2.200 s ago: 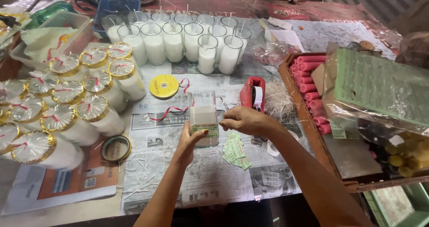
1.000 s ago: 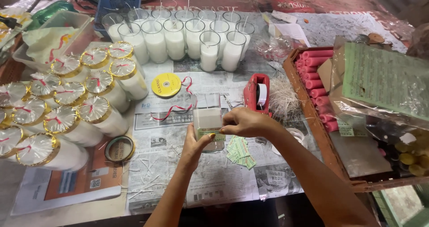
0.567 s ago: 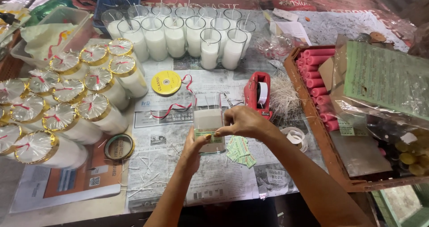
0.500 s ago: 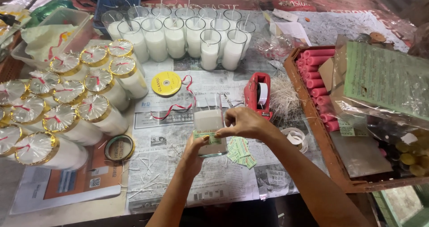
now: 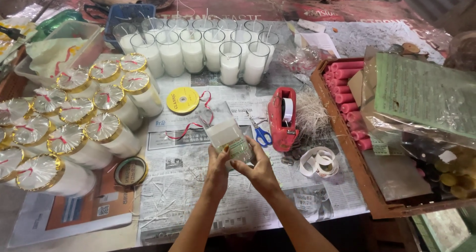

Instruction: Applying decorative gold bands and labels to the rims of candle glasses and trimming them with scissors.

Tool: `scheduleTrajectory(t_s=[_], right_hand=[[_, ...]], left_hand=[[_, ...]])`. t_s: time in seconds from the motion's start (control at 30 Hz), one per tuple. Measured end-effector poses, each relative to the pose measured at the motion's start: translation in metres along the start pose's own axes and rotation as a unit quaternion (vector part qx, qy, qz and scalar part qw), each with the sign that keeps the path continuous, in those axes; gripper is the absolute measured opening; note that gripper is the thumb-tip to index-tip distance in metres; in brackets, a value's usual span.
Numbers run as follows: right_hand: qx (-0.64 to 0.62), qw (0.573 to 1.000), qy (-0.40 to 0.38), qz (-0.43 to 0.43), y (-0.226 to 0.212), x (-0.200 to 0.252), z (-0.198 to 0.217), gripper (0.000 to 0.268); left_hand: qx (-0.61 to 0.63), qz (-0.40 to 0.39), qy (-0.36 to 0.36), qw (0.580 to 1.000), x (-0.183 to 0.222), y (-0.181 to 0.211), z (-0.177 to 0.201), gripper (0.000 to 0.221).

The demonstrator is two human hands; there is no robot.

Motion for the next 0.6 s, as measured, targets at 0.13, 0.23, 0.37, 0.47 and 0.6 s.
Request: scheduleTrajectory(t_s=[0.13,0.23,0.37,0.47,0.6], right_hand=[[-0.057,0.998,-0.013,0.037,0.002,-0.006,0.011,0.088],[-0.072,0.995,-0.058,0.049,0.002,-0.013,0.021,0.085],[-0.067,0.991,-0.108,0.050,0.009,-0.024,0.027,0.087],[-0.016,0.993,-0.086,0.085,0.006,-0.033,0.043,0.084],[0.243,0.908,0.245,0.239,-0.001,-0.054,0.118,0.018]], left_hand=[[-0.005,0.021,-0.058,0.998,-0.022,-0.016,0.027,0.073],[-0.055,0.015,-0.084,0.995,-0.019,0.000,0.030,0.081],[-0.046,0.031,-0.072,0.996,-0.026,-0.013,0.042,0.080],[-0.006,0.021,-0.042,0.999,-0.030,-0.023,0.045,0.073],[0.033,0.014,-0.001,0.999,-0.022,-0.014,0.046,0.058]])
Point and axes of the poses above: each hand's wrist, its own x-axis away from the middle knuckle, its own z-axis out of the back of the hand, y = z × x, the point moved 4 cm from there along -x, towards the middle knuckle, and after that the axes turned 7 degrees about y, right-handed, at the moved point
